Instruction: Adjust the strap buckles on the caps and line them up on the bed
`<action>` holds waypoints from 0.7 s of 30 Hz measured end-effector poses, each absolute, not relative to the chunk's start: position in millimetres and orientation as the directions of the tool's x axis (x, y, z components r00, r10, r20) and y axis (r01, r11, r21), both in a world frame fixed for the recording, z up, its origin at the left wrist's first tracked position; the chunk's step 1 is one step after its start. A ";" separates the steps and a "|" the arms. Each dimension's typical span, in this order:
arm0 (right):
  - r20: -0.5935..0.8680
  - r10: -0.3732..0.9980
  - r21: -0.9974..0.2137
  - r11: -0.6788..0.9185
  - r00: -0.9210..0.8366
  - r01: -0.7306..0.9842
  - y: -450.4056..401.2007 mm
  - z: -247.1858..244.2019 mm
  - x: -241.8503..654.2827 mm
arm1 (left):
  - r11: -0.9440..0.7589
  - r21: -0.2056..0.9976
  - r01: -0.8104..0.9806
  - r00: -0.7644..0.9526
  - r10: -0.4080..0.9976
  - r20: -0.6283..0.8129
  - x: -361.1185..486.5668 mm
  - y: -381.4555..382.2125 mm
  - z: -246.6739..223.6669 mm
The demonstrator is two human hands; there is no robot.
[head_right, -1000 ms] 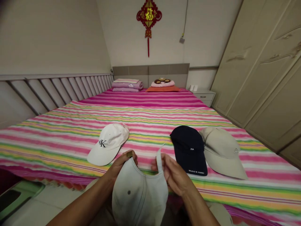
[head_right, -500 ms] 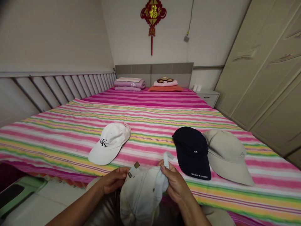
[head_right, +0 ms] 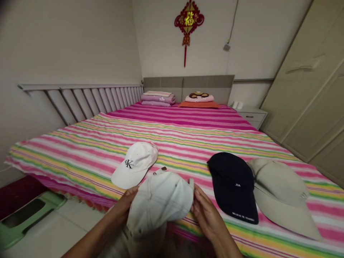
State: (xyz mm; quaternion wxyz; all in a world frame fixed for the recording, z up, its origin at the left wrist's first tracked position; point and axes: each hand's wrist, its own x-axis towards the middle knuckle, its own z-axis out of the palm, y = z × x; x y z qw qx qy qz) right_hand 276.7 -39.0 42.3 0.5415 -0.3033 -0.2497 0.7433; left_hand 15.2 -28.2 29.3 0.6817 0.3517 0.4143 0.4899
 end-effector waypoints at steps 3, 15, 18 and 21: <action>-0.228 0.922 -0.650 -0.383 -0.312 -0.656 -44.0 23.0 281.0 | 0.212 0.891 -0.401 0.037 0.976 -0.215 -5.6 -3.3 65.8; -0.405 0.865 -0.593 -0.495 -0.297 -0.635 -78.1 -22.9 289.6 | -0.023 0.989 -0.149 -0.315 0.949 -0.025 -81.7 120.1 154.0; -0.434 0.853 -0.577 -0.511 -0.290 -0.637 -83.8 -26.0 287.0 | 0.195 0.980 -0.040 -0.308 0.931 -0.198 -88.9 123.9 131.8; -0.460 0.840 -0.557 -0.526 -0.289 -0.643 -86.1 -28.1 285.8 | 0.301 0.953 0.043 -0.359 0.895 -0.266 -91.9 122.0 107.4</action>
